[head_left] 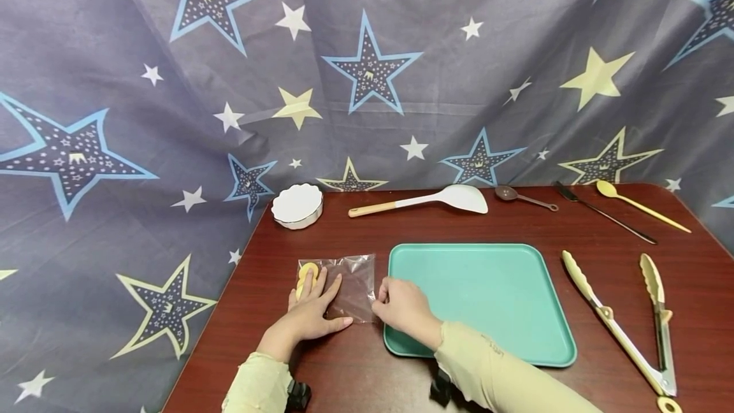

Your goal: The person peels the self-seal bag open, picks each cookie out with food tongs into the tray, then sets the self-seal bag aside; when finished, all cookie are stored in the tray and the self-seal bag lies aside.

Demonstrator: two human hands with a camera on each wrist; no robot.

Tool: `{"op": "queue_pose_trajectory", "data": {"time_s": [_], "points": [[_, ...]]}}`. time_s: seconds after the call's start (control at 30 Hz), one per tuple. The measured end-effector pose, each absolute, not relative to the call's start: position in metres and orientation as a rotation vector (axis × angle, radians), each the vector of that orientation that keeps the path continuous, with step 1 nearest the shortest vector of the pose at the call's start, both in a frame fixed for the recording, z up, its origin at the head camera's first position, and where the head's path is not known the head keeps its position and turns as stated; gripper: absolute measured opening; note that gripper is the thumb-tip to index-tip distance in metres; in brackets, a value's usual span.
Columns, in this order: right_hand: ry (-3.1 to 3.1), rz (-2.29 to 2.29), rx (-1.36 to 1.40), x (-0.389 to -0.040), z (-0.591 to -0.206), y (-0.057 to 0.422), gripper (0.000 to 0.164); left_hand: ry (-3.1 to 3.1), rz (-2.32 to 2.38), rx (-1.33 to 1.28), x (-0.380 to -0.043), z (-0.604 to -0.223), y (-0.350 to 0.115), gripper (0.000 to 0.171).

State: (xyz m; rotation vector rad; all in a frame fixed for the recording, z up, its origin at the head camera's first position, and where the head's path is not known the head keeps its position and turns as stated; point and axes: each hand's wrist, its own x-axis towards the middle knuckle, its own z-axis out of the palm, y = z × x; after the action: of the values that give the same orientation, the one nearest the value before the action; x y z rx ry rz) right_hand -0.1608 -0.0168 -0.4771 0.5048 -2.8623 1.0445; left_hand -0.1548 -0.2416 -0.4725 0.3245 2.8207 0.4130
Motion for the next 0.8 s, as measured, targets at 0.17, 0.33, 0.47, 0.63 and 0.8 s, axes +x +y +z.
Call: {"op": "queue_pose_trajectory", "data": {"time_s": [0.17, 0.33, 0.47, 0.63, 0.8], "points": [[-2.849, 0.957, 0.511, -0.164, -0.473, -0.028, 0.028, 2.818, 0.414, 0.324, -0.155, -0.474, -0.242, 0.091], [-2.847, 0.721, 0.555, -0.165, -0.476, -0.035, 0.03, 2.814, 0.432, 0.331, -0.154, -0.476, -0.244, 0.091], [-2.808, 0.747, 0.548, -0.165, -0.479, -0.033, 0.031, 2.804, 0.443, 0.332, -0.154, -0.477, -0.244, 0.092], [-2.853, 0.939, 0.476, -0.167, -0.478, -0.023, 0.028, 2.8, 0.435, 0.32, -0.156, -0.475, -0.243, 0.092], [-2.953, 1.067, 0.368, -0.17, -0.476, -0.014, 0.021, 2.786, 0.437, 0.31, -0.157, -0.473, -0.242, 0.093]]}}
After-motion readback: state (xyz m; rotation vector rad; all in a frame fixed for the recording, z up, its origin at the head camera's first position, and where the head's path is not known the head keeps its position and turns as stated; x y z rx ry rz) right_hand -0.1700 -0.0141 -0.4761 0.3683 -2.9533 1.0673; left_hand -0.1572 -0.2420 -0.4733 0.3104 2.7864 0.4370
